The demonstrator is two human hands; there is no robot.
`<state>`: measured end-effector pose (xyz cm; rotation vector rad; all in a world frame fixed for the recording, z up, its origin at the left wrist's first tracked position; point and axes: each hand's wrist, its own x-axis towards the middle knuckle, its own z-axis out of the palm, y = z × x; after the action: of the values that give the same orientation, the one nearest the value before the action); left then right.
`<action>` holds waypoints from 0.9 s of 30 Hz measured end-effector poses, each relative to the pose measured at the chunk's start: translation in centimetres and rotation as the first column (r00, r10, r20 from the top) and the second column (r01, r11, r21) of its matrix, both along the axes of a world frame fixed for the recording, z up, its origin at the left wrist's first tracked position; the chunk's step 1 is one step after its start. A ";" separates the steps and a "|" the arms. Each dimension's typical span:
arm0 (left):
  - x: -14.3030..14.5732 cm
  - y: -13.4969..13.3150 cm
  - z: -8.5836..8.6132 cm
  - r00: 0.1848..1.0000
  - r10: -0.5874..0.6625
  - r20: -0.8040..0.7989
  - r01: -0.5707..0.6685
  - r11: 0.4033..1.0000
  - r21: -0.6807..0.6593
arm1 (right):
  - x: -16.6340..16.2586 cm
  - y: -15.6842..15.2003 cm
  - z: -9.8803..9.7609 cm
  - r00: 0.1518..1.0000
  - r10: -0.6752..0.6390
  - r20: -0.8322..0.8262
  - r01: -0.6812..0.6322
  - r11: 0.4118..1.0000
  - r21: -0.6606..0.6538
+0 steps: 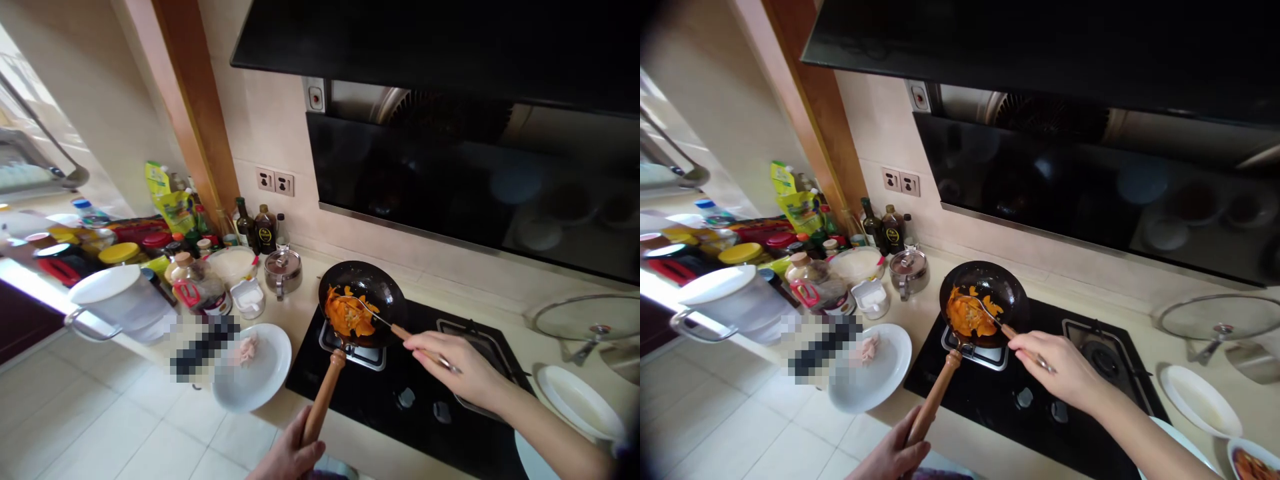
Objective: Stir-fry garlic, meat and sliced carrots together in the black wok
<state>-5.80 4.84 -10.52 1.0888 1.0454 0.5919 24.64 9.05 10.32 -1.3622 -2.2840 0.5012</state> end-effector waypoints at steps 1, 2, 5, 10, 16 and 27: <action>-0.1 0.0 -0.1 1.000 0.010 0.013 -0.010 1.000 0.018 | -0.3 -1.0 1.0 0.998 0.037 0.057 -0.038 0.999 0.028; -0.1 -0.1 -0.2 0.999 0.022 0.029 -0.022 0.999 0.030 | -0.6 -1.9 1.9 0.993 0.059 0.101 -0.063 0.997 0.040; -0.2 -0.1 -0.5 0.998 0.033 0.061 -0.034 0.999 0.014 | -1.5 -3.9 3.8 0.978 0.094 0.188 -0.103 0.994 0.035; -0.2 0.0 -0.7 0.998 -0.023 0.058 0.025 0.999 -0.023 | -3.7 -2.6 2.7 0.959 0.104 0.262 -0.108 0.994 0.004; 0.0 -0.2 -0.7 1.000 0.001 0.011 0.000 0.999 -0.039 | -0.8 2.8 2.1 0.954 -0.270 0.133 0.268 0.963 0.033; 0.2 0.2 -0.7 0.998 -0.037 0.052 0.039 0.999 -0.032 | 1.1 7.8 -3.3 0.555 -0.657 -0.510 0.584 0.745 -0.323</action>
<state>-5.57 5.02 -11.22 1.0570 0.9848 0.5673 25.75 16.85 7.07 -1.6538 -1.1537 0.6937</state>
